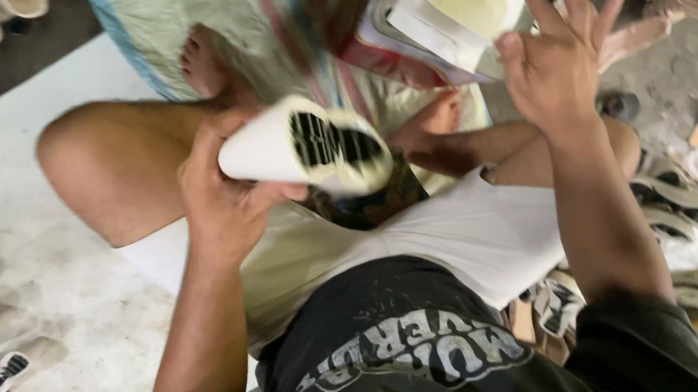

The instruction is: The person sits on the floor and repeatedly picks up white slipper soles, pressing and rubbing the edges to attach a black insole. They handle the slippers one at a time, placing finished units on a nearby mat.

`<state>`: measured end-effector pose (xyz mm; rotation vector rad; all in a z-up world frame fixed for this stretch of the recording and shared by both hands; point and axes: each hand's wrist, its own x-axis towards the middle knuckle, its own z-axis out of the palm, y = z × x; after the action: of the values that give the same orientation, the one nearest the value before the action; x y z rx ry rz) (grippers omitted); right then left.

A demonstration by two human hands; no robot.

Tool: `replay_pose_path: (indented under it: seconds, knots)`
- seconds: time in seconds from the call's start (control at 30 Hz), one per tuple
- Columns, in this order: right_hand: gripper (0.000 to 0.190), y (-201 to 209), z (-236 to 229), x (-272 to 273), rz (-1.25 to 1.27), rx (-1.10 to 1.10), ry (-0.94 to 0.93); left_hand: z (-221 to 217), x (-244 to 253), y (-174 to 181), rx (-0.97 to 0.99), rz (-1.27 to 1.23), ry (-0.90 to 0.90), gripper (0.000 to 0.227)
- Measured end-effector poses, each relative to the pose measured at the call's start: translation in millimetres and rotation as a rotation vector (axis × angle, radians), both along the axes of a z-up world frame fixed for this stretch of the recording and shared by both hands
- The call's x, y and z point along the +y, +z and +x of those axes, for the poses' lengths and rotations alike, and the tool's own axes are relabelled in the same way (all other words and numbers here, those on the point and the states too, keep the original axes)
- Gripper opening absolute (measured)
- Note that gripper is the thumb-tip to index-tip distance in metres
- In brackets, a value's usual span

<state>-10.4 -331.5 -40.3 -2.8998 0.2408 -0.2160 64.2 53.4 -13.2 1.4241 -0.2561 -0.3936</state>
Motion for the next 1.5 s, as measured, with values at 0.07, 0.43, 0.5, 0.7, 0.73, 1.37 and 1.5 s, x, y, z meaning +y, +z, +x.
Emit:
replay_pose_path:
  seconds: [0.07,0.43,0.5,0.7,0.73,1.37,1.5]
  knots:
    - [0.053,26,-5,16,0.153,-0.020,0.019,5,0,-11,0.046,-0.167,0.002,0.085]
    - [0.083,67,-38,134,0.760,-0.367,0.571,-17,-24,-14,0.031,-0.470,-0.408,0.071]
    - [0.084,69,-38,138,0.725,-0.295,0.548,-21,-24,-12,0.087,-0.463,-0.414,0.072]
    - [0.077,67,-37,139,0.527,-0.302,0.568,-24,-22,-12,0.101,-0.469,-0.405,0.074]
    - [0.074,65,-35,138,0.460,-0.332,0.580,-24,-22,-12,0.099,-0.479,-0.405,0.074]
    - [0.077,62,-24,122,0.294,-0.413,0.618,-24,-22,-7,0.214,-0.438,-0.397,0.078]
    - [0.075,63,-21,120,0.234,-0.436,0.621,-23,-22,-6,0.167,-0.439,-0.386,0.078]
